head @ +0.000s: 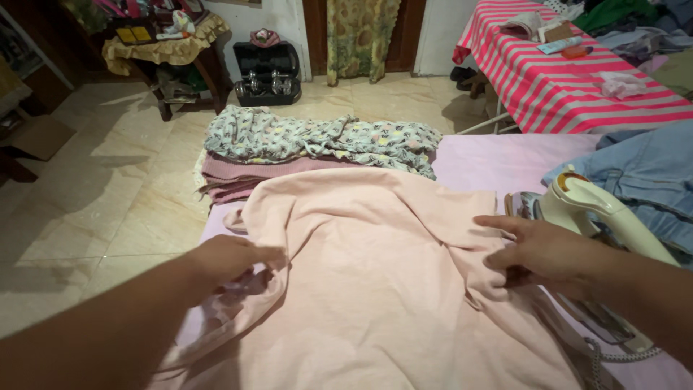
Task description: The person irons a light pink t-shirt on a bed using a steam iron. They smooth the fabric, move the iron across the front and back, and fold the shirt at the end.
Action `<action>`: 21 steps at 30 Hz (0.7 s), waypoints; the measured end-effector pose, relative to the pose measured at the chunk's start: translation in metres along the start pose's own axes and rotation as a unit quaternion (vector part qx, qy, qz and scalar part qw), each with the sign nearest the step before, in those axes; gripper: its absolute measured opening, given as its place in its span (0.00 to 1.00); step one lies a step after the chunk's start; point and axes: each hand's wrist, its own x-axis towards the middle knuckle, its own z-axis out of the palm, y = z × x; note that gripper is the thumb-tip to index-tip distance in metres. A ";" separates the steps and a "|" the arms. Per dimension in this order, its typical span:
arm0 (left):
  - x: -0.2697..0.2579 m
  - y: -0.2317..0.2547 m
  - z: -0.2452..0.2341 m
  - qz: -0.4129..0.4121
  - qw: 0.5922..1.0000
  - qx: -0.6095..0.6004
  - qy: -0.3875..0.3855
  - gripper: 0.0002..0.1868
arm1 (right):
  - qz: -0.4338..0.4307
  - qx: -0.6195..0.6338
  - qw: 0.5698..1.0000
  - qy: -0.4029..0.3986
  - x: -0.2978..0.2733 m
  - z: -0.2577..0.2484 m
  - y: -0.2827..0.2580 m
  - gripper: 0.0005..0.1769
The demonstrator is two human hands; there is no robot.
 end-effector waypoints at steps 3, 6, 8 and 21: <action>0.022 -0.006 0.009 0.072 0.992 0.064 0.087 0.13 | -0.063 0.028 0.998 -0.001 0.004 0.007 -0.007 0.25; 0.038 -0.010 0.006 0.184 0.973 0.022 0.140 0.15 | -0.104 -0.091 0.985 0.103 -0.007 0.008 -0.025 0.19; 0.050 0.006 -0.010 0.206 0.860 0.380 0.271 0.11 | -0.093 -0.066 0.985 0.132 -0.014 0.004 -0.037 0.16; -0.011 0.084 -0.073 0.213 0.865 -0.181 0.417 0.21 | -0.272 0.157 0.929 0.195 0.030 -0.076 -0.091 0.17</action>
